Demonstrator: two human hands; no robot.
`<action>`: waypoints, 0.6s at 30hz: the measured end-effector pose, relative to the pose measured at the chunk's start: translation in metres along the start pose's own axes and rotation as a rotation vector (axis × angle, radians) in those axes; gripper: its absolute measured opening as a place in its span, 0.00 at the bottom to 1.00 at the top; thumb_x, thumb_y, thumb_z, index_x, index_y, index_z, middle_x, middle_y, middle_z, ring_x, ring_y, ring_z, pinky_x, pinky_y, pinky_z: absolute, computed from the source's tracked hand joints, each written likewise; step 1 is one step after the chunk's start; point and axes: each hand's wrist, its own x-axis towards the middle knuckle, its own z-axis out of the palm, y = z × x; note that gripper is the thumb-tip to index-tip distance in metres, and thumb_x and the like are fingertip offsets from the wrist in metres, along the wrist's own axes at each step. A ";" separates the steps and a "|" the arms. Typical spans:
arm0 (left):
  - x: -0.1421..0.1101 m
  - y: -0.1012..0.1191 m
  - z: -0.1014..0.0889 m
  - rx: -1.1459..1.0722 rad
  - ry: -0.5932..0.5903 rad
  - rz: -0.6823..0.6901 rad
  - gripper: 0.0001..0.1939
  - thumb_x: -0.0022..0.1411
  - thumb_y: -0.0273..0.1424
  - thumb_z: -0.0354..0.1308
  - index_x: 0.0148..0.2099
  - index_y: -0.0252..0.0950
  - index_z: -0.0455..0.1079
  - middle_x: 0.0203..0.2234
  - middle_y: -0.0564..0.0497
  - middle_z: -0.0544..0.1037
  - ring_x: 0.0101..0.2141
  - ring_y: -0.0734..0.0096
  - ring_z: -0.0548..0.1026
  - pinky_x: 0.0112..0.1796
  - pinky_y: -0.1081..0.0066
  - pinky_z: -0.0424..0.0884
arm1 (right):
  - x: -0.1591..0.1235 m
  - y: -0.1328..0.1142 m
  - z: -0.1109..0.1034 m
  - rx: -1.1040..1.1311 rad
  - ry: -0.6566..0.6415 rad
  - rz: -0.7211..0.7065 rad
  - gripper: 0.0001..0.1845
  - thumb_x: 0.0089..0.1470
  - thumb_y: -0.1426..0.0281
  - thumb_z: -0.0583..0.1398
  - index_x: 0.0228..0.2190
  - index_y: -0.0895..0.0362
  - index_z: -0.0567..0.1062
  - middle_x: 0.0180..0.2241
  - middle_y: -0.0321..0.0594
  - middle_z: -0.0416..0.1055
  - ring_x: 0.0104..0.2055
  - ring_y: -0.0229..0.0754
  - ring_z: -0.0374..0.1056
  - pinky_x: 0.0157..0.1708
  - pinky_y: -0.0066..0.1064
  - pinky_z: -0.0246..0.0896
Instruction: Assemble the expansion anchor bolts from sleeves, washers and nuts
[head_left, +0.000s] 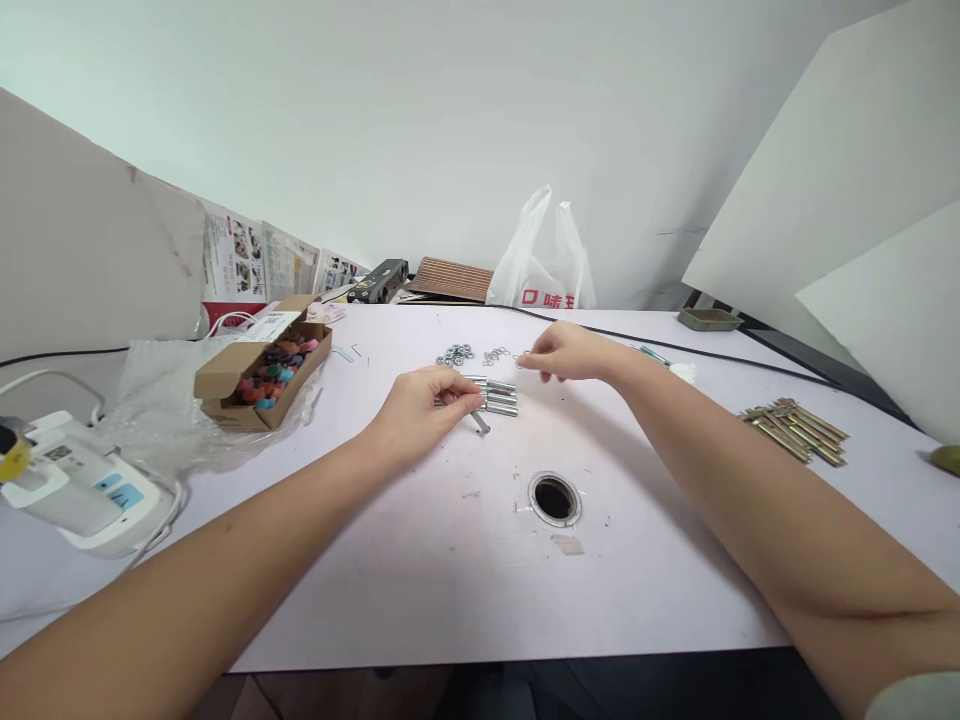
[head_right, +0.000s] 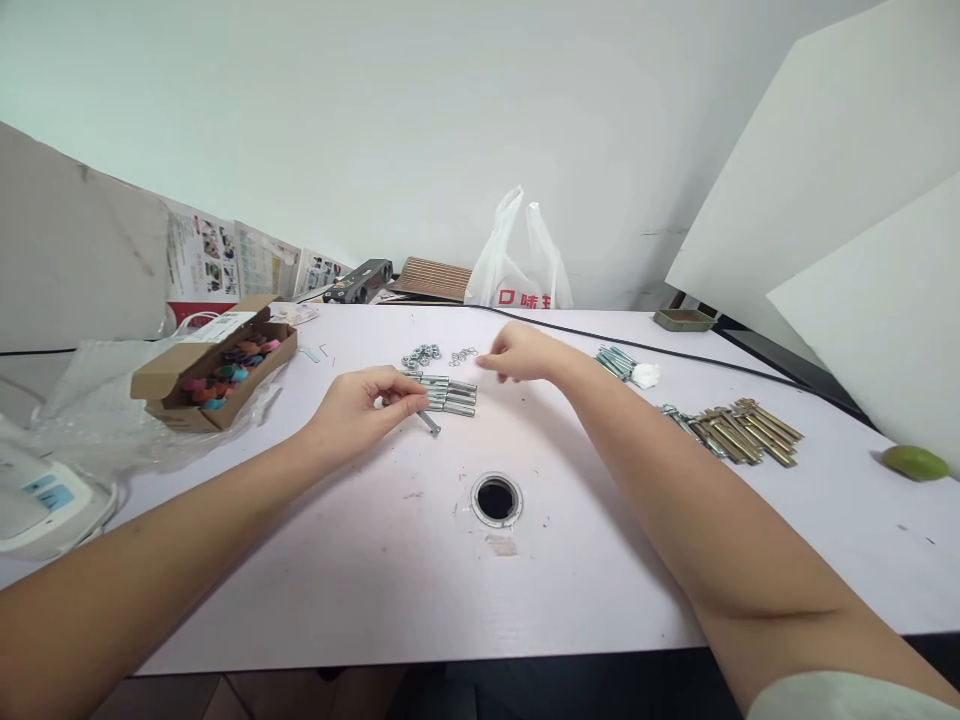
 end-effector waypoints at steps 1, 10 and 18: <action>0.000 0.001 0.000 0.028 -0.006 0.023 0.09 0.56 0.37 0.61 0.35 0.38 0.77 0.31 0.52 0.79 0.31 0.72 0.72 0.36 0.70 0.68 | 0.006 0.012 0.000 -0.086 0.133 0.167 0.20 0.53 0.54 0.59 0.31 0.59 0.76 0.34 0.48 0.75 0.33 0.44 0.70 0.32 0.32 0.61; -0.006 -0.004 0.013 0.002 -0.146 -0.073 0.13 0.56 0.36 0.61 0.43 0.39 0.75 0.32 0.53 0.80 0.35 0.71 0.75 0.40 0.69 0.70 | 0.039 0.066 0.023 -0.070 0.211 0.390 0.14 0.50 0.59 0.62 0.28 0.59 0.75 0.34 0.50 0.74 0.33 0.47 0.71 0.33 0.35 0.62; -0.003 0.004 0.000 -0.064 -0.037 -0.013 0.16 0.54 0.38 0.63 0.44 0.38 0.72 0.29 0.53 0.80 0.32 0.72 0.74 0.39 0.70 0.71 | 0.035 0.070 0.017 0.123 0.162 0.390 0.10 0.44 0.65 0.65 0.23 0.59 0.74 0.27 0.48 0.73 0.29 0.45 0.69 0.30 0.34 0.62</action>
